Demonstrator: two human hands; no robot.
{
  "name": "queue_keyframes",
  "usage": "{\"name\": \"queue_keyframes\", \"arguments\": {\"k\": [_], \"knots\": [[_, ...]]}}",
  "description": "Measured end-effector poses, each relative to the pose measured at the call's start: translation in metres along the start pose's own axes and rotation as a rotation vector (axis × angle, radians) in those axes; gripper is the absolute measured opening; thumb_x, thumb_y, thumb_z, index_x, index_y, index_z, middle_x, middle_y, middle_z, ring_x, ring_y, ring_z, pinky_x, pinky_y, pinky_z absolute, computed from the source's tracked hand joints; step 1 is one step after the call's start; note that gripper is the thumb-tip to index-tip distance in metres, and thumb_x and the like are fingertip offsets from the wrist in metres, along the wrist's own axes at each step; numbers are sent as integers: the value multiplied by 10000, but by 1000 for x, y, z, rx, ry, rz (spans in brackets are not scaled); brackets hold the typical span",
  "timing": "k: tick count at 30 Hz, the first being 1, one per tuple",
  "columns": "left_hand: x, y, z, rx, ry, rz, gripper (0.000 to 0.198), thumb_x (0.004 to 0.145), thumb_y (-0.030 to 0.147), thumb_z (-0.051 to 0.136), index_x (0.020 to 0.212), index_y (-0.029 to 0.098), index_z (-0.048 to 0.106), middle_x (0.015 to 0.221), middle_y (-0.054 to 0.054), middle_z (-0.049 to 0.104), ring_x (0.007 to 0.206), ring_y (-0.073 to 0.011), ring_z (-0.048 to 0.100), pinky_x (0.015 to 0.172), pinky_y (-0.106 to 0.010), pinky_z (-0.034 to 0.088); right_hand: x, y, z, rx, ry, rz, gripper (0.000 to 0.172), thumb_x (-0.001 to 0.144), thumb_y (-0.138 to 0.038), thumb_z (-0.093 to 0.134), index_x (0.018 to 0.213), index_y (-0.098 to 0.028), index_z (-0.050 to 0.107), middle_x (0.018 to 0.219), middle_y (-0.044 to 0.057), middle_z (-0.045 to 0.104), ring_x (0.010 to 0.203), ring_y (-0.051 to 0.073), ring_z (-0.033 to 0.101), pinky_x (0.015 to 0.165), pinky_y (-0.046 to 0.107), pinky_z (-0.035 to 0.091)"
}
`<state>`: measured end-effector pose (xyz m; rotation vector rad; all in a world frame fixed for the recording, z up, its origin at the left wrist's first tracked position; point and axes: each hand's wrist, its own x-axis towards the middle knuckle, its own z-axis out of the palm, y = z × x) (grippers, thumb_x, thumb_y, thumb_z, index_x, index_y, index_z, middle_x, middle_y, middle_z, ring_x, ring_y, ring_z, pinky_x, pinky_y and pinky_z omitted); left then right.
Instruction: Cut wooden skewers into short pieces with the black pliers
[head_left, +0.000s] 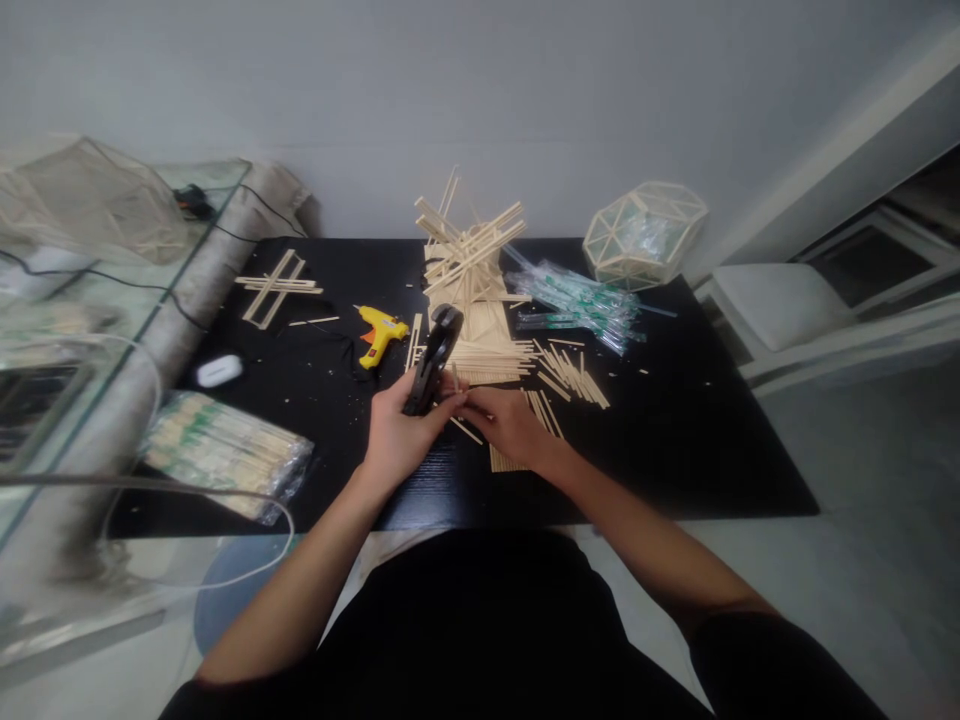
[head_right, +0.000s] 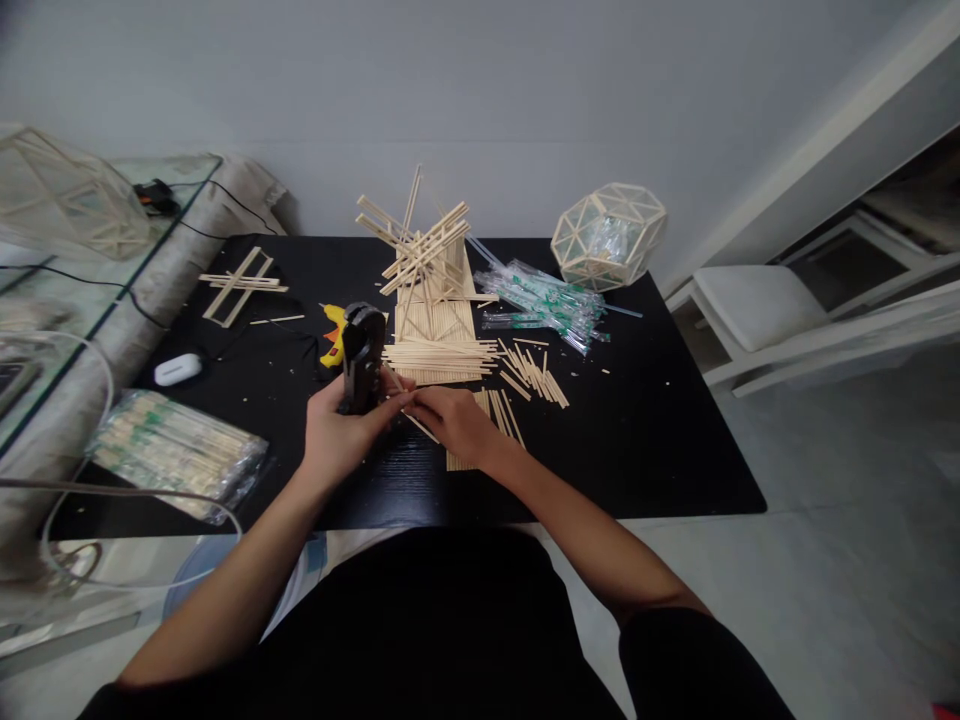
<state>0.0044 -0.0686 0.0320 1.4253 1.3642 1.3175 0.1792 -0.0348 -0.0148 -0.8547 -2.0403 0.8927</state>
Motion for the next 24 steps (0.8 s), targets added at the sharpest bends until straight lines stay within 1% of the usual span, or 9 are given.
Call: {"name": "queue_keyframes", "arguments": {"k": [4, 7, 10, 17, 21, 24], "knots": [[0, -3, -1, -43, 2, -33, 195, 773, 280, 837, 835, 158, 698, 876, -37, 739, 731, -140, 665, 568, -224, 520, -1, 3, 3, -43, 35, -100, 260, 1055, -336, 560, 1005, -167, 752, 953, 67, 780, 839, 185, 724, 795, 277, 529], [1, -5, -2, -99, -20, -68, 200, 762, 274, 841, 806, 152, 688, 840, -27, 719, 621, -106, 611, 506, -213, 491, -2, 3, 4, -61, 61, -124, 278, 1061, -351, 549, 1016, -163, 749, 959, 68, 783, 841, 181, 729, 793, 278, 540], [3, -6, -3, -111, -22, -75, 197, 750, 258, 847, 798, 152, 688, 812, -13, 709, 541, -74, 552, 480, -207, 468, -2, 3, 5, -70, 78, -132, 269, 1059, -347, 557, 1002, -170, 750, 938, 65, 785, 827, 180, 734, 784, 282, 547], [2, -9, -3, -93, -37, -51, 199, 764, 269, 847, 819, 163, 688, 797, 4, 687, 578, -79, 554, 527, -216, 482, -1, -2, 3, -105, 69, -93, 247, 1045, -344, 585, 1004, -167, 753, 929, 72, 791, 827, 187, 743, 786, 283, 549], [1, -11, -4, -64, -40, -27, 193, 776, 274, 842, 825, 172, 685, 832, 1, 705, 623, -88, 579, 566, -222, 496, -1, -6, 2, -78, 77, -68, 258, 1043, -343, 590, 986, -159, 762, 865, 59, 792, 737, 178, 733, 720, 262, 536], [1, -12, -3, -85, -36, -54, 201, 772, 282, 843, 814, 170, 682, 840, -5, 711, 606, -91, 578, 557, -230, 496, 0, -5, 1, -62, 77, -56, 271, 1049, -350, 582, 999, -165, 775, 828, 46, 789, 703, 175, 730, 684, 254, 522]]}}
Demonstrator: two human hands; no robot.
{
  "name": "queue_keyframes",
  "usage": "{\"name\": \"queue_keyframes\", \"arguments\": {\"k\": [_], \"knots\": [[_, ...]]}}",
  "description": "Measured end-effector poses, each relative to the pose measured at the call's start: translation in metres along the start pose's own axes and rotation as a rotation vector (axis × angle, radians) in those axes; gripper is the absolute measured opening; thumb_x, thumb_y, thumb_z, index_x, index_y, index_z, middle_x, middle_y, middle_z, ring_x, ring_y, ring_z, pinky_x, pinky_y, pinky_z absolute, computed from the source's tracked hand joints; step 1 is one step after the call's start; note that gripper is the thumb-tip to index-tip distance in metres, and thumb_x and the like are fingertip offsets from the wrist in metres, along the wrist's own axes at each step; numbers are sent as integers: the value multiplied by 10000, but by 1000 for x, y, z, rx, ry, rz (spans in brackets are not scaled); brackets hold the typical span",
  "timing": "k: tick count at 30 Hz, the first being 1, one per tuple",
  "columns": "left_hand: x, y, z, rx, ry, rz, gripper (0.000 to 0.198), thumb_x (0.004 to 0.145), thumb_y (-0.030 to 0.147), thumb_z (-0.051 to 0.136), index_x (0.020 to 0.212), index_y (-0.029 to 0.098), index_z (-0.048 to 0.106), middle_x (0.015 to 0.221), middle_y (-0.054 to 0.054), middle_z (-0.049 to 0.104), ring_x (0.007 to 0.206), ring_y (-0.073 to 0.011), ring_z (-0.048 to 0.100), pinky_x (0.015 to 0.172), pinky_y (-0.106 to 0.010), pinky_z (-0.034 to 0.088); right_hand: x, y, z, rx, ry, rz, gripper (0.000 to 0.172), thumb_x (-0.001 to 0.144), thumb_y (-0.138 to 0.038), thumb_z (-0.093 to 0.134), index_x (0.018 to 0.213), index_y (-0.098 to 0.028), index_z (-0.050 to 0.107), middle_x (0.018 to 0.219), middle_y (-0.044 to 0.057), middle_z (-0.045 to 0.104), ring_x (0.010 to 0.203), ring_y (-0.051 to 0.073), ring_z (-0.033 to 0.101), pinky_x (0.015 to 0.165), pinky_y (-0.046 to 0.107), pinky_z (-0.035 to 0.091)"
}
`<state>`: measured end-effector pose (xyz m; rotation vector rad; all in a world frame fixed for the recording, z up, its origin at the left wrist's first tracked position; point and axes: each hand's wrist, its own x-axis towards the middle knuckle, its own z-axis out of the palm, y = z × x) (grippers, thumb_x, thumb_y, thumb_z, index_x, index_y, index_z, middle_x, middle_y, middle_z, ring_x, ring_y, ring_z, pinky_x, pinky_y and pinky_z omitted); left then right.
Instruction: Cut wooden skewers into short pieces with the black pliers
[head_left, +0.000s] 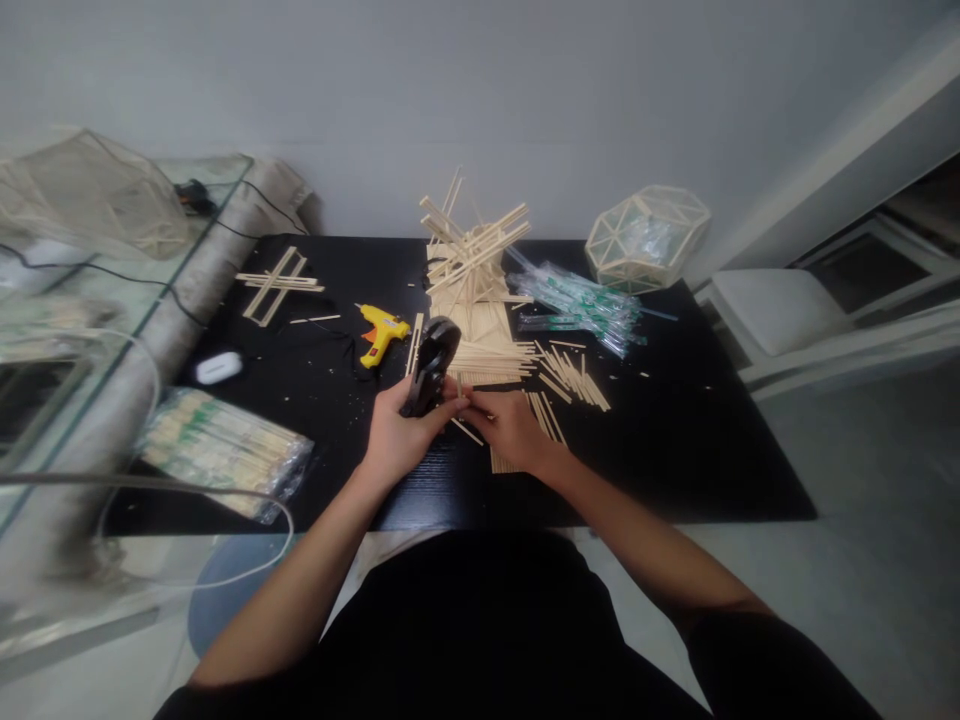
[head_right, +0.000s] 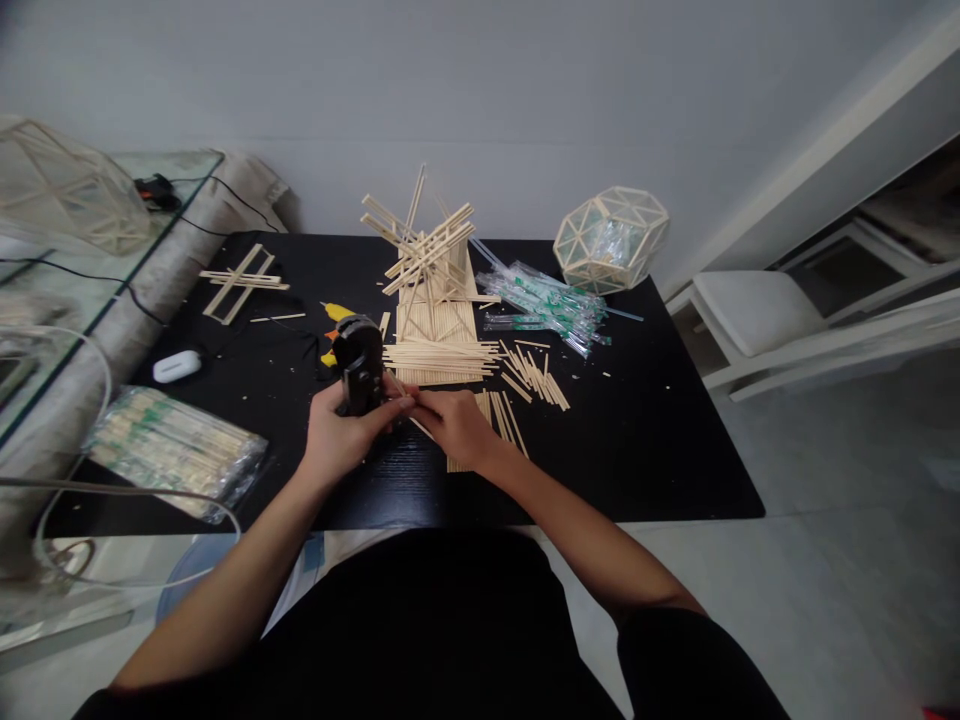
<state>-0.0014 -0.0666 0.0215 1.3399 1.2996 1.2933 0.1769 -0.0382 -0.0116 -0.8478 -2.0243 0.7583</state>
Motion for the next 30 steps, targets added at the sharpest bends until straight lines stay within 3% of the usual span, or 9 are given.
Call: {"name": "queue_keyframes", "arguments": {"k": [4, 10, 13, 15, 19, 24, 30], "knots": [[0, 3, 0, 2, -19, -22, 208, 768, 291, 842, 809, 167, 681, 827, -6, 718, 581, -94, 581, 563, -240, 508, 0, 3, 1, -25, -15, 1, 268, 1042, -342, 597, 967, -171, 789, 780, 39, 784, 666, 172, 724, 659, 249, 517], [-7, 15, -20, 176, -39, 57, 241, 877, 375, 745, 1018, 184, 704, 999, -45, 766, 890, -191, 712, 854, -321, 566, -2, 1, 3, 42, -16, 12, 179, 1014, -291, 651, 1045, -201, 802, 949, 40, 831, 803, 185, 787, 752, 261, 579], [-14, 21, -42, 434, -33, 84, 238, 921, 403, 676, 1044, 199, 671, 969, -26, 745, 859, -188, 695, 819, -300, 546, -2, 1, 4, 69, -6, 34, 153, 999, -281, 673, 1034, -218, 809, 1002, 38, 833, 899, 200, 801, 815, 282, 605], [-19, 23, -57, 641, -91, 80, 244, 950, 403, 609, 1092, 209, 648, 944, -22, 730, 832, -197, 687, 801, -307, 540, -2, 1, 5, 72, -2, 49, 153, 997, -288, 675, 1026, -227, 813, 1012, 34, 833, 923, 205, 802, 845, 296, 612], [-28, 22, -72, 1059, -166, 124, 343, 941, 343, 534, 1232, 167, 581, 1102, -128, 712, 984, -302, 686, 874, -411, 534, -1, 0, 6, 63, 8, 41, 152, 996, -277, 677, 994, -210, 814, 991, 43, 834, 892, 196, 801, 825, 278, 600], [-32, 29, -64, 1403, -243, 195, 406, 915, 251, 537, 1298, 119, 553, 1124, -182, 675, 1015, -352, 651, 873, -461, 511, 1, 2, 5, -5, -2, 5, 147, 993, -241, 681, 942, -177, 802, 906, 60, 826, 773, 171, 776, 727, 233, 541], [-29, 41, -49, 1525, -301, 256, 481, 930, 248, 557, 1389, 107, 537, 1126, -178, 665, 1021, -353, 634, 873, -459, 490, -2, 10, 5, -113, -46, 48, 125, 972, -196, 678, 998, -191, 800, 824, 49, 803, 752, 190, 757, 694, 245, 502]]}}
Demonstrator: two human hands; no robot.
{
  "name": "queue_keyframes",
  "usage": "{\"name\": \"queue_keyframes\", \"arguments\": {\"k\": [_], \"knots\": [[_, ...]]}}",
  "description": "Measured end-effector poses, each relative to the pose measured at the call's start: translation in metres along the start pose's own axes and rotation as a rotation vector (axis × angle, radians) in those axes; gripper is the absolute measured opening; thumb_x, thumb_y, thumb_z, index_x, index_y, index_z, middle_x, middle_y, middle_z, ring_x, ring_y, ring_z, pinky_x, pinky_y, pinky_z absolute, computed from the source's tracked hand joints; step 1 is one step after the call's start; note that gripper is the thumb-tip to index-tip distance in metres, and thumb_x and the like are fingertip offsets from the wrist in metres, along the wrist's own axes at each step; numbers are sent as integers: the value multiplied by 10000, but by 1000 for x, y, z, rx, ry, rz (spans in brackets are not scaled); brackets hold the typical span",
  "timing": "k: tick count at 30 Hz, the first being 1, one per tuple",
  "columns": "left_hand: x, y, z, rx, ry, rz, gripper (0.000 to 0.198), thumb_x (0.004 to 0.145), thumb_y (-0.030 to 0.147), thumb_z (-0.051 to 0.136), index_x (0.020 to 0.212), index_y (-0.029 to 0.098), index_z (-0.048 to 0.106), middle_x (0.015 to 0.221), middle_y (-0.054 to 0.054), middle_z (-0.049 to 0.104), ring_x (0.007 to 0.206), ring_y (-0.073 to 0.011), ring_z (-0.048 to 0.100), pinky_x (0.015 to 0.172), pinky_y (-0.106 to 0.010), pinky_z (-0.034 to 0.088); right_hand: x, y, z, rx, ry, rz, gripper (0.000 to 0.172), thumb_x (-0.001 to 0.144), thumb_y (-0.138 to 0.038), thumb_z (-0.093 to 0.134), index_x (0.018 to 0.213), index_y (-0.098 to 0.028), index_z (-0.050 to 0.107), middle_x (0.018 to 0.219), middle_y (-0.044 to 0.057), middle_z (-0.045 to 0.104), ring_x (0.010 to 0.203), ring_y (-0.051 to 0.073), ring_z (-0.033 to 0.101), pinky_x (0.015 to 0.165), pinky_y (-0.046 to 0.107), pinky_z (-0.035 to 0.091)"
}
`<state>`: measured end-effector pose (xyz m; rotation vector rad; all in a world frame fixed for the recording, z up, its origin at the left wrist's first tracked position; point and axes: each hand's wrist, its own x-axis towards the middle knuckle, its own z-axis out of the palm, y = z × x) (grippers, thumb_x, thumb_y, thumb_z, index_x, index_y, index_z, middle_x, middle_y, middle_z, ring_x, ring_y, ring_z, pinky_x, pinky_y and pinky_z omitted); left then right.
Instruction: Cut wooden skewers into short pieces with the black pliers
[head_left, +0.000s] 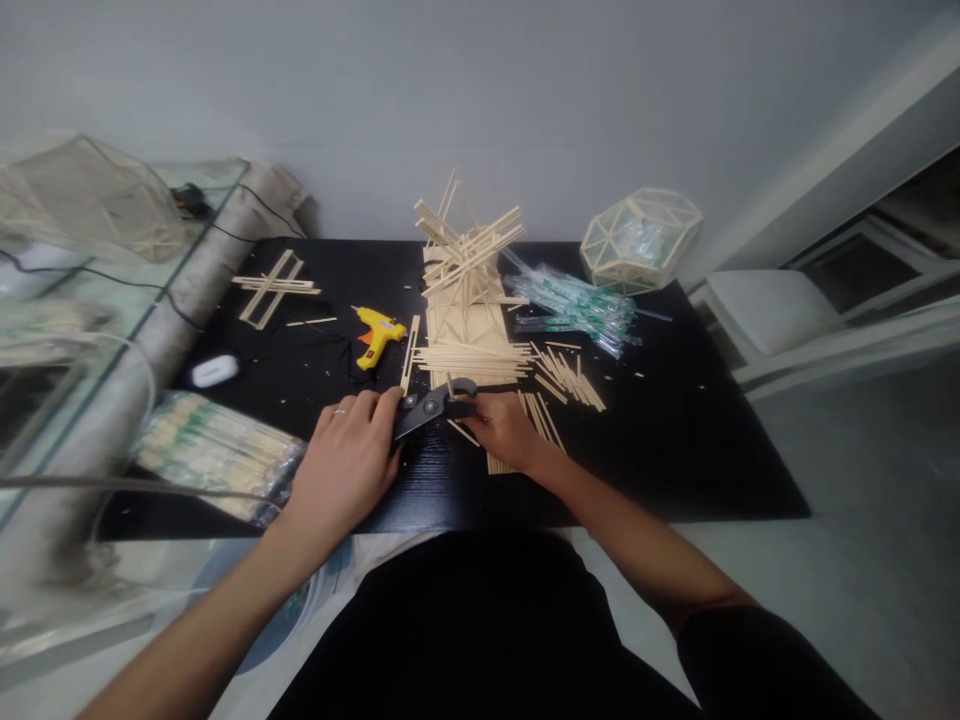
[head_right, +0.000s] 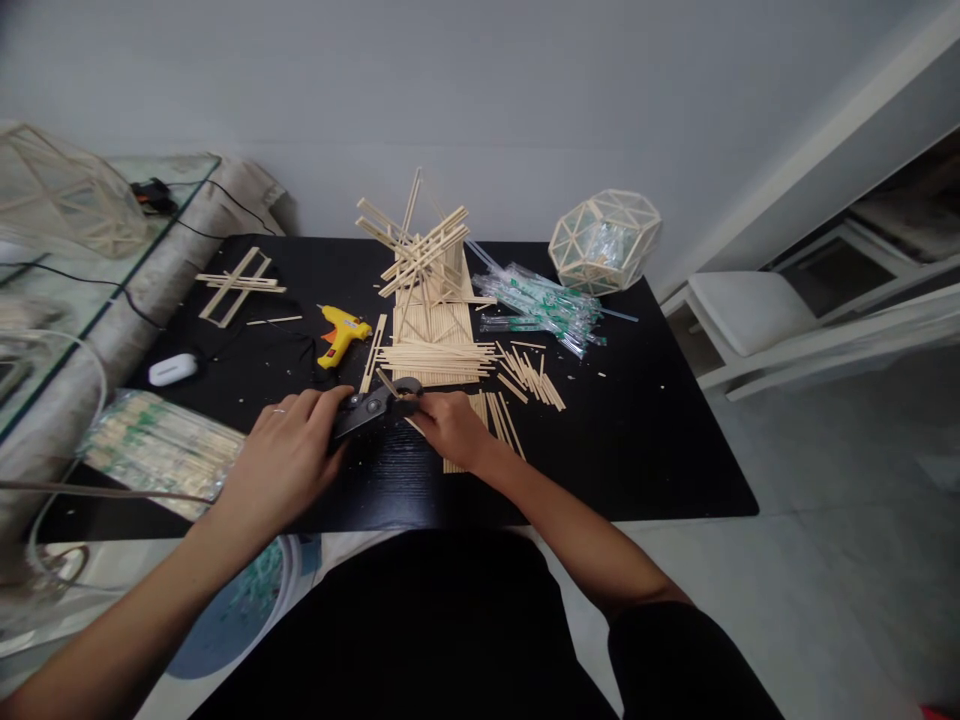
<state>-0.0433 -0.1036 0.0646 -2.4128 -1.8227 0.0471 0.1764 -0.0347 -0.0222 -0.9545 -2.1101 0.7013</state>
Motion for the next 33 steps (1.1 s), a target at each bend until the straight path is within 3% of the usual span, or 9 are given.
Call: {"name": "queue_keyframes", "arguments": {"k": [8, 20, 33], "knots": [[2, 2, -4, 16, -14, 4, 582, 940, 253, 579, 1512, 201, 484, 1099, -144, 653, 987, -337, 637, 851, -434, 475, -1, 3, 2, 20, 27, -36, 125, 971, -198, 671, 982, -174, 793, 844, 62, 803, 781, 201, 766, 720, 257, 517], [2, 5, -7, 81, -50, -3, 578, 941, 261, 562, 1511, 197, 490, 1005, -136, 647, 915, -322, 647, 808, -423, 494, -1, 2, 4, 15, 3, -6, 125, 983, -221, 664, 959, -210, 785, 882, 43, 809, 822, 194, 766, 751, 272, 540], [4, 4, -11, 167, -128, 31, 551, 923, 100, 455, 1465, 189, 501, 871, -95, 612, 789, -281, 665, 731, -370, 528, 1, 1, 3, -5, 20, -21, 196, 1002, -249, 649, 867, -180, 773, 816, 55, 794, 735, 184, 736, 705, 247, 499]]}}
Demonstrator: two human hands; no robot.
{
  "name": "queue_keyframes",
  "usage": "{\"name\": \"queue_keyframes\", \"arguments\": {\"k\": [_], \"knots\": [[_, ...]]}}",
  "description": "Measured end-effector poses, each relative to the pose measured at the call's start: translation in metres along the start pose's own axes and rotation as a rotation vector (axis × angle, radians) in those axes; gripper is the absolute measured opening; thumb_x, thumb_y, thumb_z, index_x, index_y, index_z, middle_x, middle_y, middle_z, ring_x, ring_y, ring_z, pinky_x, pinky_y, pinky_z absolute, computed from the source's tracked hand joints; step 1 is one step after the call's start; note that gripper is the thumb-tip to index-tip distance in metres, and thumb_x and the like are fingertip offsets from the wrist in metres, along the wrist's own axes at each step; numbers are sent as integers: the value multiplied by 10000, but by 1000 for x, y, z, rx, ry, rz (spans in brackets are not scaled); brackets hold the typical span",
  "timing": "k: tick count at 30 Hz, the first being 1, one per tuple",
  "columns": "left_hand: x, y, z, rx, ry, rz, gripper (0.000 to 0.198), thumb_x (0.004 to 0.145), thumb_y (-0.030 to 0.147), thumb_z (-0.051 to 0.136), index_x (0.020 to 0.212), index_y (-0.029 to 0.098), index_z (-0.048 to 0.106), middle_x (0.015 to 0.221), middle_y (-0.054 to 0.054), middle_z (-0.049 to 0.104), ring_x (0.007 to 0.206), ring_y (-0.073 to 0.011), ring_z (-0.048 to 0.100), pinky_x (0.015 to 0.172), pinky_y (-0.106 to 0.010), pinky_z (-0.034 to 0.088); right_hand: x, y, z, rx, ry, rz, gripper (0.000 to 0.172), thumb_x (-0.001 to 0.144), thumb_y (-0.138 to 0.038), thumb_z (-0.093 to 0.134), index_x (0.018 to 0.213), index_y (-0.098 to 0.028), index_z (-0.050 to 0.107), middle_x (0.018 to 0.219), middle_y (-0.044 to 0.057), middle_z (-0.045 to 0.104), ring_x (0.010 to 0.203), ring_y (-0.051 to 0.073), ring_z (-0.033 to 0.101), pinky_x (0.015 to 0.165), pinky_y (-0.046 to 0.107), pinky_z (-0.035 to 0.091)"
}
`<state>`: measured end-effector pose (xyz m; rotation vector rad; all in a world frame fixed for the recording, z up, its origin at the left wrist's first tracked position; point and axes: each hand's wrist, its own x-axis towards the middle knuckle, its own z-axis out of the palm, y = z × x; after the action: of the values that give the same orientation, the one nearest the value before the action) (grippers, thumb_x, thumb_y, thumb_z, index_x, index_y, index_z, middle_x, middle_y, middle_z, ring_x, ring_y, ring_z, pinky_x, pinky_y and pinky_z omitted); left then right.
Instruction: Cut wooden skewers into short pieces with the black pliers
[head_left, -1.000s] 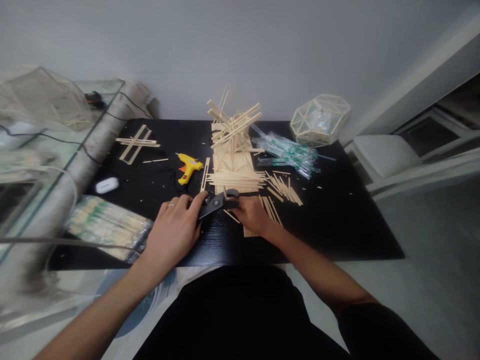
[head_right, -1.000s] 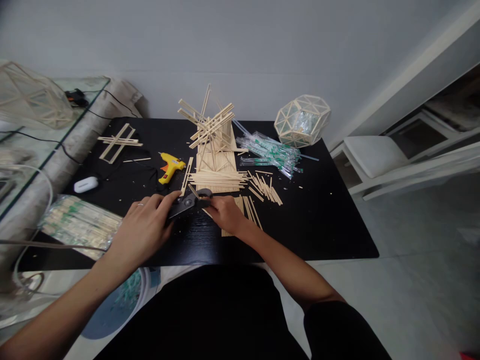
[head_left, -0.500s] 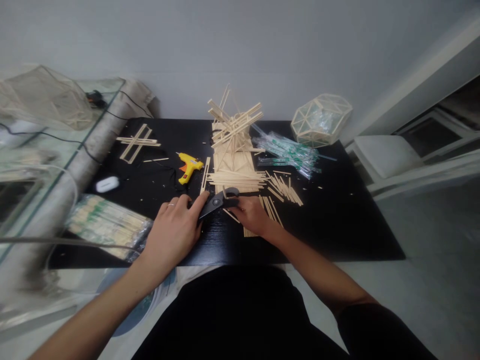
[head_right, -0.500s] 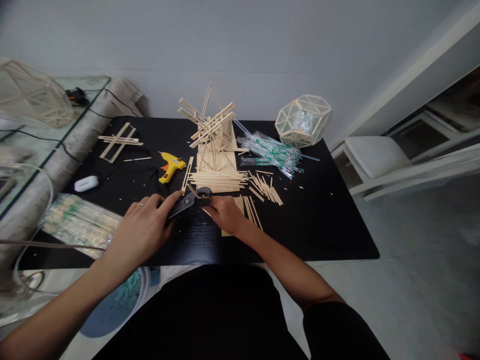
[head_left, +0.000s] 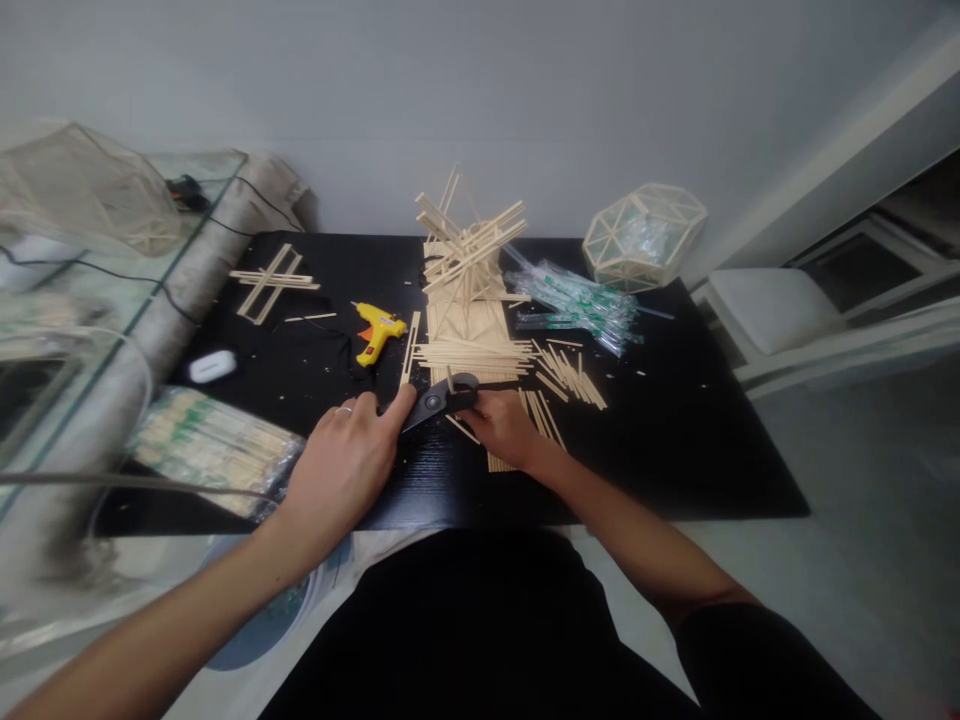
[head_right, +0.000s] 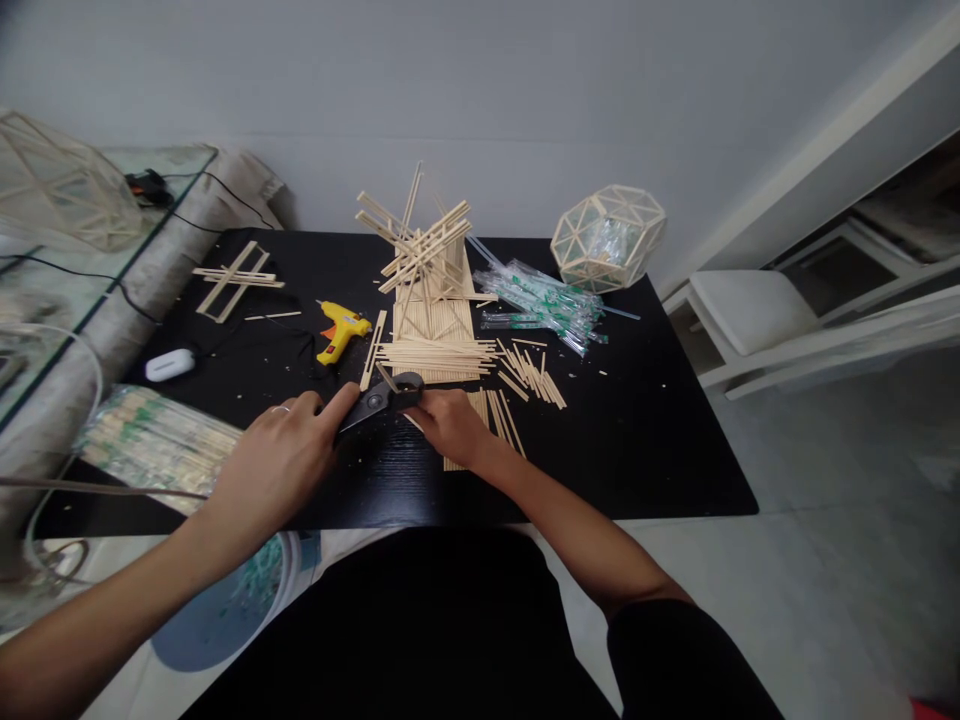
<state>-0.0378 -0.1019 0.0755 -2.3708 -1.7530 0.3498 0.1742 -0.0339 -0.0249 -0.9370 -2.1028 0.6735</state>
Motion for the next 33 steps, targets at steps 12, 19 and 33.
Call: {"name": "queue_keyframes", "arguments": {"k": [12, 19, 33], "knots": [[-2, -3, 3, -1, -17, -12, 519, 924, 98, 438, 1426, 205, 516, 853, -80, 624, 748, -259, 679, 676, -338, 530, 0, -2, 2, -25, -21, 15, 205, 1014, -282, 638, 905, -191, 787, 826, 55, 794, 735, 183, 738, 701, 261, 512], [-1, -15, 14, -104, 120, -34, 462, 891, 112, 509, 1349, 138, 572, 1006, -139, 688, 892, -322, 690, 814, -419, 533, 7, -13, -11, 58, -68, 3, 190, 1002, -285, 669, 896, -180, 787, 816, 46, 787, 733, 175, 731, 700, 258, 507], [-17, -31, 55, -765, 76, -294, 416, 969, 603, 483, 928, 227, 656, 832, -21, 675, 756, -216, 656, 709, -299, 463, 29, -8, -5, -40, -258, 344, 179, 836, -96, 819, 985, -148, 736, 761, 15, 728, 682, 146, 650, 700, 265, 472]]}}
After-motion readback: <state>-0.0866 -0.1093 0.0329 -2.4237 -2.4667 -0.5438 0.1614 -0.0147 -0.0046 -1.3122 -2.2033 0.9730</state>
